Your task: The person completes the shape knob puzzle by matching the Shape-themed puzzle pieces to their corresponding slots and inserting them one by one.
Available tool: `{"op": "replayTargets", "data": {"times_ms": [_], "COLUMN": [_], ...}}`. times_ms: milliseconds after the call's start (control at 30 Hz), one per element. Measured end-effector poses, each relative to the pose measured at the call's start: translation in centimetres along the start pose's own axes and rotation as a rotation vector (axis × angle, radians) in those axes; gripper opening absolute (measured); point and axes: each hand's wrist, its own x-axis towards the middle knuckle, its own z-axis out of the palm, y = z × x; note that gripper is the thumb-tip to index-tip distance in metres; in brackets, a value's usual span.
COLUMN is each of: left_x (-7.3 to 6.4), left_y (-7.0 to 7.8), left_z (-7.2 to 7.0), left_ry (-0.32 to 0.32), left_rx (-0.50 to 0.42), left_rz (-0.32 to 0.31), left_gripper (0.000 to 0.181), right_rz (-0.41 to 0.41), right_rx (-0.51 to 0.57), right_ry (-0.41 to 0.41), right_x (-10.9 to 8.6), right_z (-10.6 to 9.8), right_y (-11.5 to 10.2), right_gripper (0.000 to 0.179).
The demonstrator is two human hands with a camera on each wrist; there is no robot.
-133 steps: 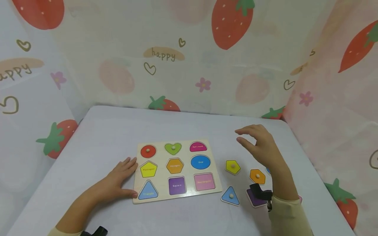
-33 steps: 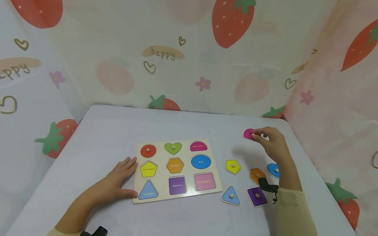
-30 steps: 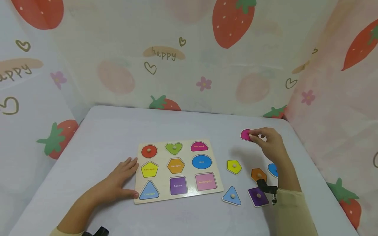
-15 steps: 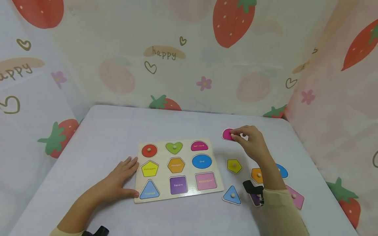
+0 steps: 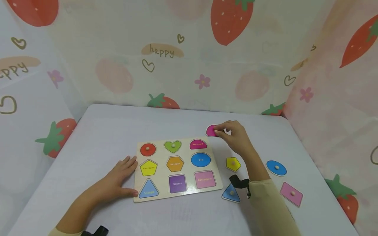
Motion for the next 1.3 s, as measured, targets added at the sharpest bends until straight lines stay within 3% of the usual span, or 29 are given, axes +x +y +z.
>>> {"op": "replayTargets", "data": {"times_ms": [700,1067,1300], "left_x": [0.1,-0.2,-0.1], "left_y": [0.1,0.2,0.4], "left_z": [-0.1,-0.2,-0.3], "left_ry": [-0.007,-0.002,0.005], "left_rx": [-0.022,-0.027,-0.031], "left_rz": [0.016,0.015,0.026], "left_gripper": [0.117,0.116,0.115], "right_rz": [0.077,0.237,0.287], "right_rx": [0.006,0.030,0.004], "right_ry": [-0.141,-0.194,-0.213], "right_x": [1.8,2.2,2.1], "right_z": [5.6,8.2,9.4], "right_y": [0.7,1.4,2.1], "right_gripper": [0.021,0.022,0.018]}}
